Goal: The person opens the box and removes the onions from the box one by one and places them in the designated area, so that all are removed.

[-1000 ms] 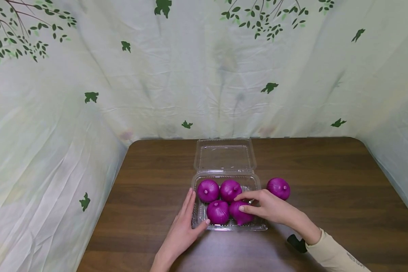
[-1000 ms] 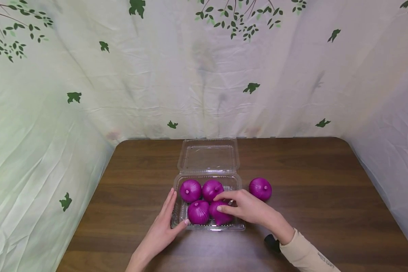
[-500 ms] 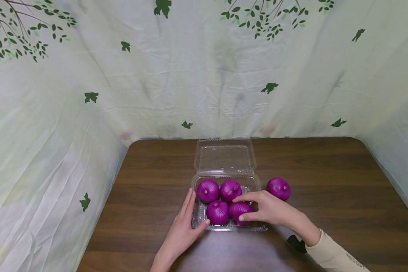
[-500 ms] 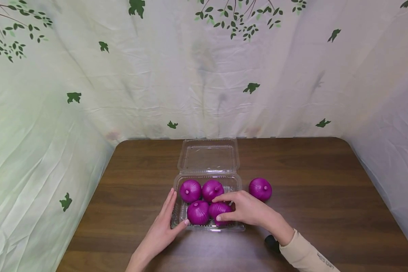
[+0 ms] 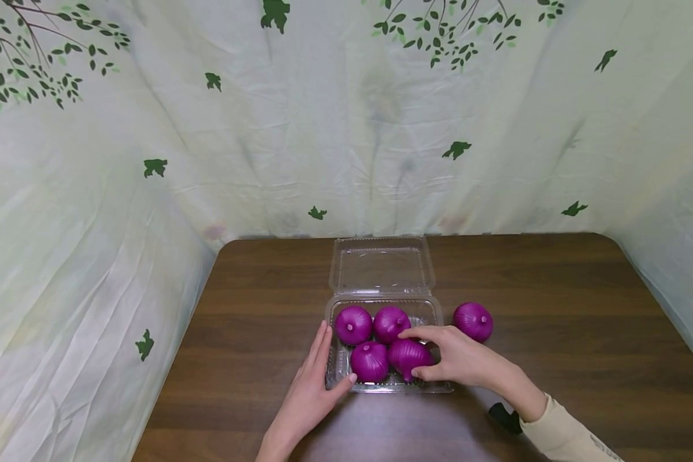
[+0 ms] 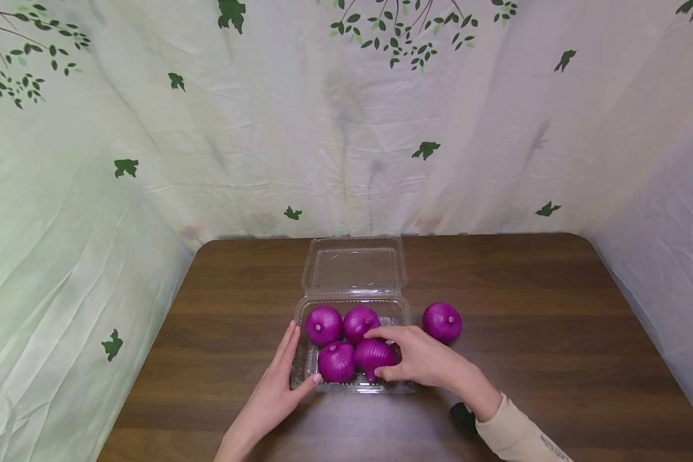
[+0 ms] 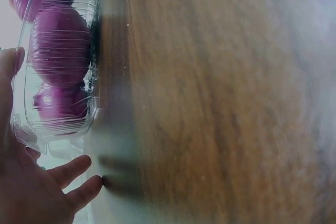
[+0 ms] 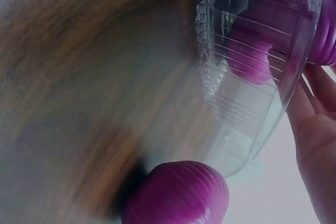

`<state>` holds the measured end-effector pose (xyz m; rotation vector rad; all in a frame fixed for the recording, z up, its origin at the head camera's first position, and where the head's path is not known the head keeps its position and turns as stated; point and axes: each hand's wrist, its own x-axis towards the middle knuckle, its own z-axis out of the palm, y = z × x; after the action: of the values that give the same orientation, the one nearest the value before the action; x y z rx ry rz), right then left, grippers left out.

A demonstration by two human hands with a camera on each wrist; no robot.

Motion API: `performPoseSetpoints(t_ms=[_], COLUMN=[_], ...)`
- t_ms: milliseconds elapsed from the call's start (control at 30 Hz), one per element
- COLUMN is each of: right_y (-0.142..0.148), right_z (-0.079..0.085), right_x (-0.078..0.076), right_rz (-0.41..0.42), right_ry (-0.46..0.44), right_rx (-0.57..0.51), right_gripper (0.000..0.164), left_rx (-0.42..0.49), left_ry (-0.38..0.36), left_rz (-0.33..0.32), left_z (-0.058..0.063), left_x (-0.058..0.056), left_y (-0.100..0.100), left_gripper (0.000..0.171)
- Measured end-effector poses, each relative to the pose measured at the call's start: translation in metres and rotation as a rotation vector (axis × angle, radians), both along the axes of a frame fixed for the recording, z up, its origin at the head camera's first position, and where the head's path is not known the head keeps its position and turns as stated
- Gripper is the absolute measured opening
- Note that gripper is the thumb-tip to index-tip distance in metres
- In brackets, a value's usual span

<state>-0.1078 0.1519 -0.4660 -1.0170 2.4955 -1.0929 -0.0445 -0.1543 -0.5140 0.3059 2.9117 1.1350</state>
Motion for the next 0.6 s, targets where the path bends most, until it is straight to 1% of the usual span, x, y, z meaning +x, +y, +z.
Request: performPoseSetpoints(t_ms=[233, 400, 467, 600], right_y=[0.006, 0.011, 0.012, 0.015], right_z=[-0.005, -0.002, -0.001, -0.002], right_x=[0.002, 0.004, 0.004, 0.003], right_rz=[-0.076, -0.124, -0.136, -0.155], right_ry=[0.018, 0.028, 0.032, 0.072], right_rx=[-0.052, -0.078, -0.102, -0.163], right_gripper=[0.054, 0.056, 0.057, 0.058], left_rx=[-0.001, -0.001, 0.0, 0.0], left_ry=[0.004, 0.002, -0.001, -0.004], left_rz=[-0.001, 0.0, 0.0, -0.001], left_z=[0.0, 0.001, 0.001, 0.001], left_x=[-0.001, -0.001, -0.001, -0.001], left_y=[0.001, 0.001, 0.001, 0.002], left_gripper=[0.095, 0.095, 0.095, 0.095])
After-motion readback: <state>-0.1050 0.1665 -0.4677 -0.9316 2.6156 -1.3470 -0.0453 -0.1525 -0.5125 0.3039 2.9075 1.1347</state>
